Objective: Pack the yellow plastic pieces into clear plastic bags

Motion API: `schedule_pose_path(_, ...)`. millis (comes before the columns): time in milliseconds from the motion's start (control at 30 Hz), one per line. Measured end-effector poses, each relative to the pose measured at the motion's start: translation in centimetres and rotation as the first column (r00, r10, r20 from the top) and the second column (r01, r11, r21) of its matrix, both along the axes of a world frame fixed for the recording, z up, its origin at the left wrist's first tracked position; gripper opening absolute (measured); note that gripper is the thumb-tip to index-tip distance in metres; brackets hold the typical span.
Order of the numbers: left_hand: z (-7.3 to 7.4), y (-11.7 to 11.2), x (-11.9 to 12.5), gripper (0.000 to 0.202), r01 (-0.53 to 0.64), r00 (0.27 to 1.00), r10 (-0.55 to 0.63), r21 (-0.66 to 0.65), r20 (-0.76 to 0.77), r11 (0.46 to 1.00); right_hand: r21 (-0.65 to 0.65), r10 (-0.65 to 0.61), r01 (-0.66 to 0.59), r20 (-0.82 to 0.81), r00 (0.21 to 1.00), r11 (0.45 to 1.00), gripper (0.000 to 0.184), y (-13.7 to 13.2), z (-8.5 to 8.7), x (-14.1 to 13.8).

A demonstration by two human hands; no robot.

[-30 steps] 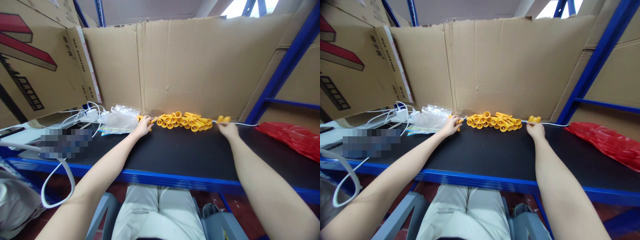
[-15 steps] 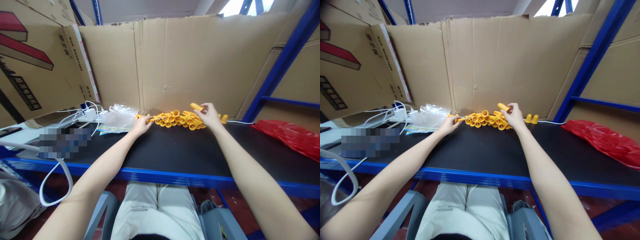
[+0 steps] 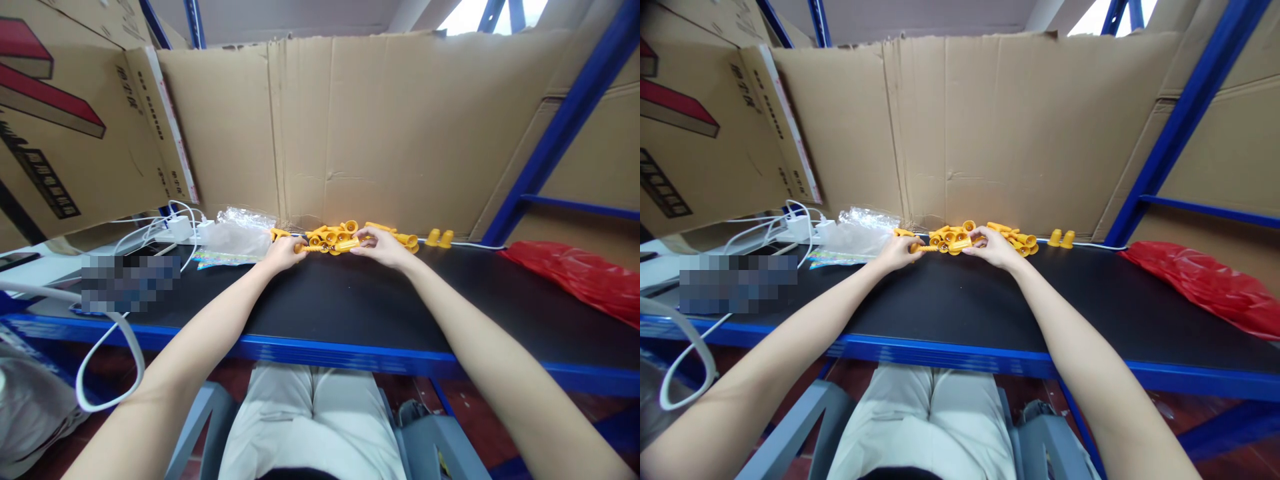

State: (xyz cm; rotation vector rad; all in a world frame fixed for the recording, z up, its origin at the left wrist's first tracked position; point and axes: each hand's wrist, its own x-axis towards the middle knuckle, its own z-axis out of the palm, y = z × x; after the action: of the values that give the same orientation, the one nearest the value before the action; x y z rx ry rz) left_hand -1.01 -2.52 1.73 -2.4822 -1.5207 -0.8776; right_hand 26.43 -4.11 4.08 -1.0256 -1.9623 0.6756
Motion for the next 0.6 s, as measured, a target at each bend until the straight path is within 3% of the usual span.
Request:
schedule_pose_path(400, 0.2, -0.3, 0.2, 0.029, -0.037, 0.998, 0.036, -0.028, -0.047, 0.999, -0.022, -0.067, 0.070, 0.090, 0.994, 0.997, 0.030, 0.0, -0.1, 0.3)
schedule_pose_path(600, 0.5, -1.5, 1.6, 0.031, -0.041, 0.997, 0.039, -0.032, -0.069, 0.999, -0.111, -0.032, 0.038, 0.050, 0.998, 0.993, 0.031, -0.2, -0.7, -0.9)
